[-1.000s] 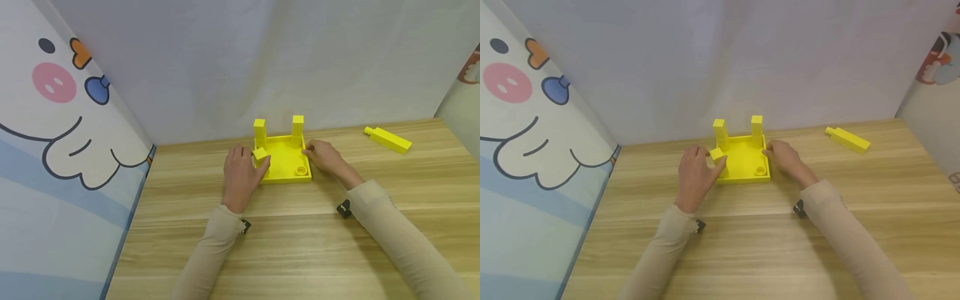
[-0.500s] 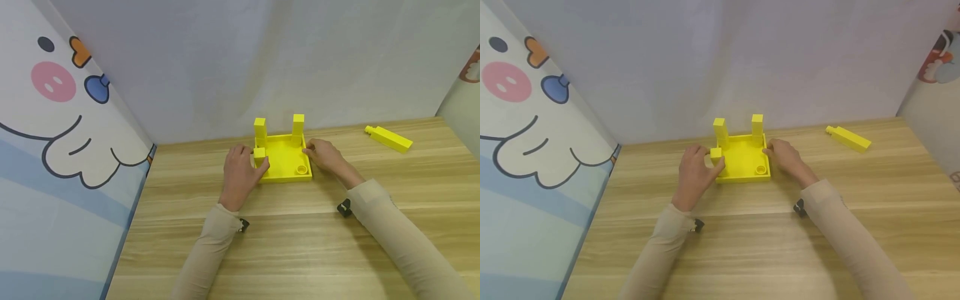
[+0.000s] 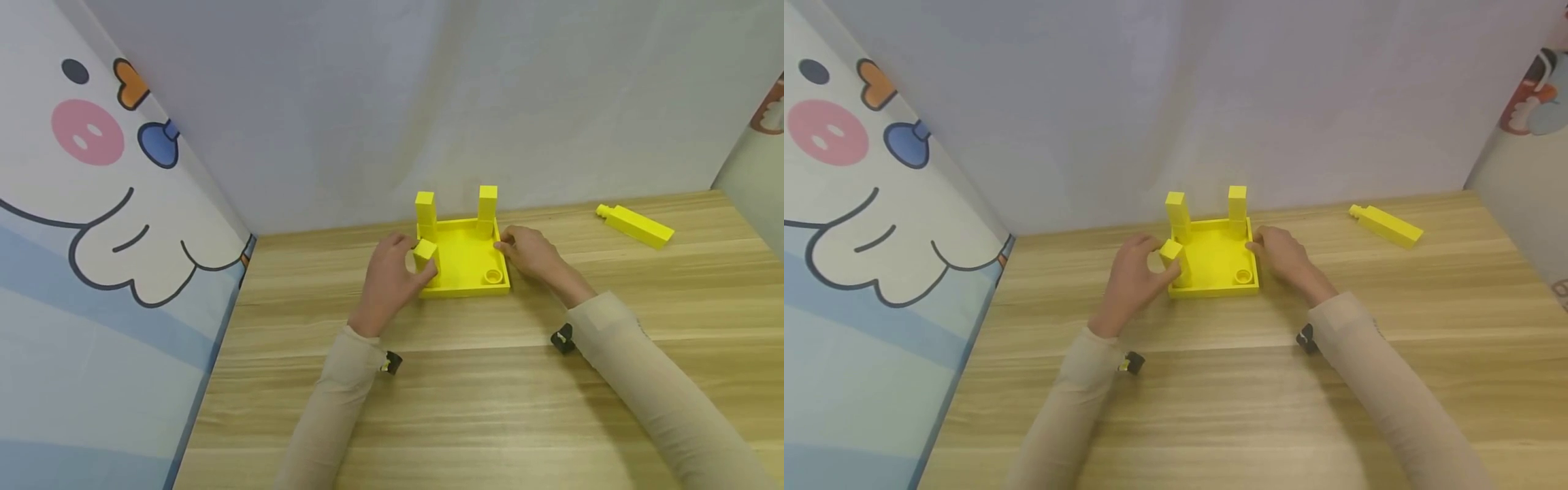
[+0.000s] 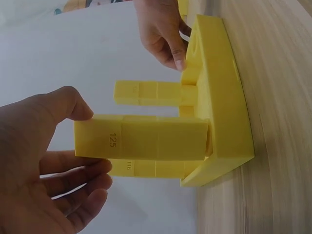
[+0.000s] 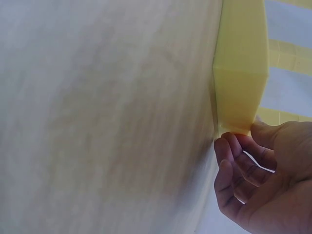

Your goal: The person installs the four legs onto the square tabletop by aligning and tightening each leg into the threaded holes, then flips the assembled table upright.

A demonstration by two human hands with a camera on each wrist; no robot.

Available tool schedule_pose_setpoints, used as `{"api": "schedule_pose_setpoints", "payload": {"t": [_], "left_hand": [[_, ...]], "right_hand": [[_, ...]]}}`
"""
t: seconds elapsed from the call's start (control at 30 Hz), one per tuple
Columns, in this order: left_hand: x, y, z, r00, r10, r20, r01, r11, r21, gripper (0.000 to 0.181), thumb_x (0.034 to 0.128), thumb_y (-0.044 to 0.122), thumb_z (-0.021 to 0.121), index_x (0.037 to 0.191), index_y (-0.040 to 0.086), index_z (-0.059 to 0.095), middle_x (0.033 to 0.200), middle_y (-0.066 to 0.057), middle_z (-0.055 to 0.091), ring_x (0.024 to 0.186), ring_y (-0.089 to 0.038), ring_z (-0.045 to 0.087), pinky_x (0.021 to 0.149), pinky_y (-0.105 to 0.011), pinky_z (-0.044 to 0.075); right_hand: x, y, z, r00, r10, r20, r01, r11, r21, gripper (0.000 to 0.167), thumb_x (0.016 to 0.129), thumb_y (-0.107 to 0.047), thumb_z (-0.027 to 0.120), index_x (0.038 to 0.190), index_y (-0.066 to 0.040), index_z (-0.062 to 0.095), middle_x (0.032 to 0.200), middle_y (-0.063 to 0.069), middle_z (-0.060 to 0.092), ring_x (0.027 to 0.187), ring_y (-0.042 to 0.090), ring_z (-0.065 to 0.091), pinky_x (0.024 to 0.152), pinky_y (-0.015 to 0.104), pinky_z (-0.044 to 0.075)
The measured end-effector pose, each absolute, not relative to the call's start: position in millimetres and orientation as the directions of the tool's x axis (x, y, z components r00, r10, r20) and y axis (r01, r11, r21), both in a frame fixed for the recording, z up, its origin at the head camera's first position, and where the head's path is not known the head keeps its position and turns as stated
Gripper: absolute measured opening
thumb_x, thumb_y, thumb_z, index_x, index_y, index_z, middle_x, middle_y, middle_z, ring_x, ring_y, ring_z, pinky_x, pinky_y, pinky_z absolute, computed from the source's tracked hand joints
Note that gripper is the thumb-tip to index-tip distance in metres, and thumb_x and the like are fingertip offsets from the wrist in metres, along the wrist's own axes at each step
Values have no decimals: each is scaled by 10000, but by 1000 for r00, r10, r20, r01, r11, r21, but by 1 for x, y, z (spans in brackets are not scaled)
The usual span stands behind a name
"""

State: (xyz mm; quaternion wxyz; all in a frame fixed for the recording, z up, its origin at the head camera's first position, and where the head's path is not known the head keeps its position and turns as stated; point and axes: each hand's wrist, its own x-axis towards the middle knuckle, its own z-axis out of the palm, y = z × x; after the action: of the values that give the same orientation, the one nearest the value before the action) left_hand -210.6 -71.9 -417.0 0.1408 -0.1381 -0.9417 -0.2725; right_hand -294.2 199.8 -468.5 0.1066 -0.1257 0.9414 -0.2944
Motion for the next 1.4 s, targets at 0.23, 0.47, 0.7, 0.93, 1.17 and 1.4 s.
{"api": "schedule_pose_setpoints", "payload": {"t": [0.23, 0.47, 0.7, 0.93, 1.17, 1.4], "left_hand": [[-222, -81, -416, -929, 288, 235, 369, 781, 503, 428, 937, 283, 699, 1253, -5, 686, 1267, -144, 678, 1204, -295, 625, 1073, -426, 515], [-227, -84, -416, -923, 329, 198, 384, 759, 526, 423, 941, 275, 678, 1283, 26, 672, 1285, -116, 667, 1221, -280, 616, 1085, -431, 505], [-228, -84, -416, -919, 341, 199, 394, 750, 532, 411, 936, 258, 678, 1284, 38, 671, 1301, -108, 662, 1245, -276, 602, 1107, -428, 489], [-225, -82, -419, -920, 332, 208, 391, 745, 540, 455, 938, 291, 676, 1338, 76, 650, 1333, -98, 642, 1272, -278, 580, 1120, -446, 474], [-217, -75, -419, -909, 267, 320, 388, 823, 416, 556, 915, 425, 727, 1328, 64, 635, 1292, -108, 664, 1227, -296, 611, 1085, -495, 477], [-209, -64, -419, -867, 166, 470, 293, 932, 212, 567, 878, 580, 708, 1111, 63, 688, 1076, -73, 712, 1026, -278, 660, 880, -443, 521]], "right_hand": [[-294, 201, -468, -945, -303, -122, -181, 798, -575, 338, 1076, -235, 509, 1224, 54, 604, 1269, 283, 659, 1140, 417, 626, 971, 569, 500], [-295, 200, -470, -946, -301, -119, -182, 798, -574, 341, 1076, -242, 513, 1223, 51, 607, 1268, 279, 663, 1146, 413, 626, 977, 570, 499], [-297, 200, -471, -946, -301, -123, -180, 800, -573, 335, 1076, -234, 507, 1225, 50, 604, 1260, 273, 666, 1134, 406, 627, 970, 563, 502], [-297, 201, -473, -947, -301, -117, -182, 796, -577, 326, 1075, -230, 507, 1215, 47, 605, 1257, 272, 665, 1138, 412, 624, 972, 569, 500], [-296, 200, -471, -945, -304, -120, -182, 795, -579, 329, 1077, -224, 505, 1223, 53, 604, 1245, 272, 665, 1114, 396, 624, 961, 558, 505], [-296, 200, -472, -946, -300, -119, -181, 798, -575, 323, 1077, -233, 505, 1211, 44, 605, 1247, 270, 668, 1087, 385, 621, 939, 547, 504]]}}
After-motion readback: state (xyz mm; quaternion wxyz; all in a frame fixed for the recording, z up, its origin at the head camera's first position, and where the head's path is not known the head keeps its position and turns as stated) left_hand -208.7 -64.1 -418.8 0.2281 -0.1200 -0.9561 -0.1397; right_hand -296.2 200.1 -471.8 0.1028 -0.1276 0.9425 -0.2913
